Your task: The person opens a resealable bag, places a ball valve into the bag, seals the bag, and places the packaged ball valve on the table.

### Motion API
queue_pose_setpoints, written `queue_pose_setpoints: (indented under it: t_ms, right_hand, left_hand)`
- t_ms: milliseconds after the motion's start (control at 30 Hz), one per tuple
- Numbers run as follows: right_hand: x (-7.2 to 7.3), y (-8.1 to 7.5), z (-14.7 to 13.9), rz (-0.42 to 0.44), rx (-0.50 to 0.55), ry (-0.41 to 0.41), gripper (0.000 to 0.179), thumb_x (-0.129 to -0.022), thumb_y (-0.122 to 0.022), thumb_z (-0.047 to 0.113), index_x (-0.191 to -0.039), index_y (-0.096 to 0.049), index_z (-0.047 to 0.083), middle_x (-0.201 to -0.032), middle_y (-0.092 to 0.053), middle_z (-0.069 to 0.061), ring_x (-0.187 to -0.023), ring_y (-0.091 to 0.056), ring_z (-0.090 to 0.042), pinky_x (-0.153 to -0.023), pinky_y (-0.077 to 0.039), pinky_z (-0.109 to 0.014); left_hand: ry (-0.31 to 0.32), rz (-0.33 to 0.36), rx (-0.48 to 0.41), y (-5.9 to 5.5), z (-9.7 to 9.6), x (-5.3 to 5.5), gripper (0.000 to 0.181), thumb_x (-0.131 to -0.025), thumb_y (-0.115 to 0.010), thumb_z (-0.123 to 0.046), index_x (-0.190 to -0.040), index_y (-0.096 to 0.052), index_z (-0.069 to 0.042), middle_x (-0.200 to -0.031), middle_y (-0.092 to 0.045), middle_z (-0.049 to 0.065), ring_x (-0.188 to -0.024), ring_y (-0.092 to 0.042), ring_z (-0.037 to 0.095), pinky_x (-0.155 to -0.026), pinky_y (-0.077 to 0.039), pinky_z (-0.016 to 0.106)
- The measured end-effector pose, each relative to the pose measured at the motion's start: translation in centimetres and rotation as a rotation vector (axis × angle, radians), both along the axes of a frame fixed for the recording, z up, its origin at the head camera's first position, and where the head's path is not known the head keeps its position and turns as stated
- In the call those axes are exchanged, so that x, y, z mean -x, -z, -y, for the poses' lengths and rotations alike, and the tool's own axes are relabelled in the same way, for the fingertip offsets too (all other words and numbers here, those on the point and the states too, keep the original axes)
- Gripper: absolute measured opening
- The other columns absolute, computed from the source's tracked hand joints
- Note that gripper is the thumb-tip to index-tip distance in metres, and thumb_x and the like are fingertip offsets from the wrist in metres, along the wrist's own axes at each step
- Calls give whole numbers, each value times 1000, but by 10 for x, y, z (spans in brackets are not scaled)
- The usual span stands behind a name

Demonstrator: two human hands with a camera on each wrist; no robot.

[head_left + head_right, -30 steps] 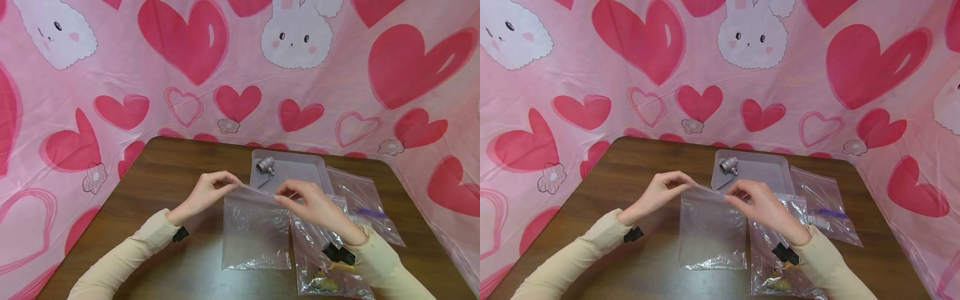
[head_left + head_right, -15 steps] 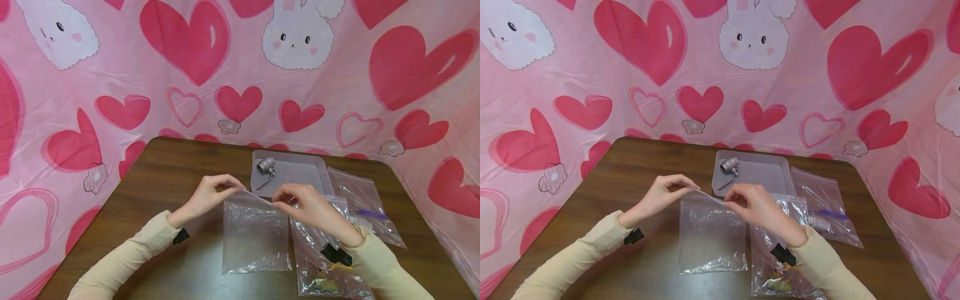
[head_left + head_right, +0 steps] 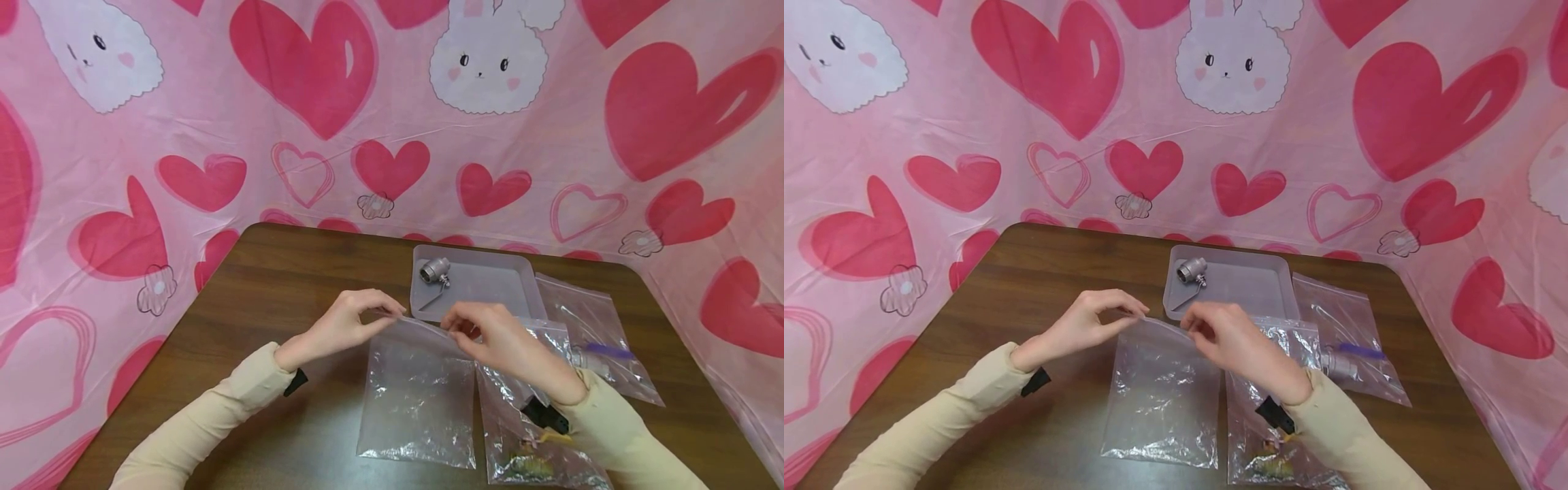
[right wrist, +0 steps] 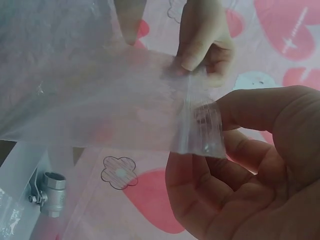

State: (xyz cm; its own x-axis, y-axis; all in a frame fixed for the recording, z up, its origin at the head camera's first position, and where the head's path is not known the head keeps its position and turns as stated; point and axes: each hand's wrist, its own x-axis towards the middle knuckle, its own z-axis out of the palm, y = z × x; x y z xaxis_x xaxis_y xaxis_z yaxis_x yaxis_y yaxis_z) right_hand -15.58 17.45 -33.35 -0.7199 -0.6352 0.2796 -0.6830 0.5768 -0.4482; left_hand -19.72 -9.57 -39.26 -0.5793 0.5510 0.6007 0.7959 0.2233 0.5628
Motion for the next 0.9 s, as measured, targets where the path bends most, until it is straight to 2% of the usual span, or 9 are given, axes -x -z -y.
queue_pose_setpoints:
  t_ms: [233,400,533,700,900]
  right_hand:
    - [2,3,2,0,-6,10,18,-81,-66,-6,-94,-70,6,-83,-70,-1,-73,-60,-2,-65,-55,-19]
    - [3,5,4,26,-9,19,16,-84,-66,-5,-95,-71,5,-86,-72,-2,-73,-61,-2,-66,-55,-18]
    - [4,7,7,21,-7,22,12,-86,-68,-2,-95,-73,5,-86,-73,-2,-72,-61,-2,-65,-54,-18]
    - [6,10,9,-22,6,20,8,-86,-72,1,-91,-74,7,-84,-73,-2,-70,-59,0,-62,-53,-18]
    - [7,13,11,-47,20,30,7,-86,-73,2,-88,-74,8,-81,-72,0,-67,-54,3,-59,-52,-21]
  left_hand:
    - [36,-113,53,-5,-5,0,25,-84,-77,-4,-108,-72,-8,-104,-75,1,-96,-69,10,-86,-56,23]
    - [110,-257,65,-10,-12,2,21,-86,-73,1,-104,-73,-9,-102,-75,2,-98,-69,11,-89,-55,20]
    - [142,-328,113,-11,-17,3,18,-89,-70,0,-103,-73,-11,-105,-74,2,-103,-68,12,-93,-53,21]
    - [146,-363,153,-9,-20,3,19,-88,-71,-2,-105,-74,-12,-108,-73,2,-101,-68,11,-89,-54,19]
    - [147,-359,166,-8,-22,3,21,-87,-73,-3,-107,-74,-13,-106,-72,0,-100,-66,9,-88,-53,17]
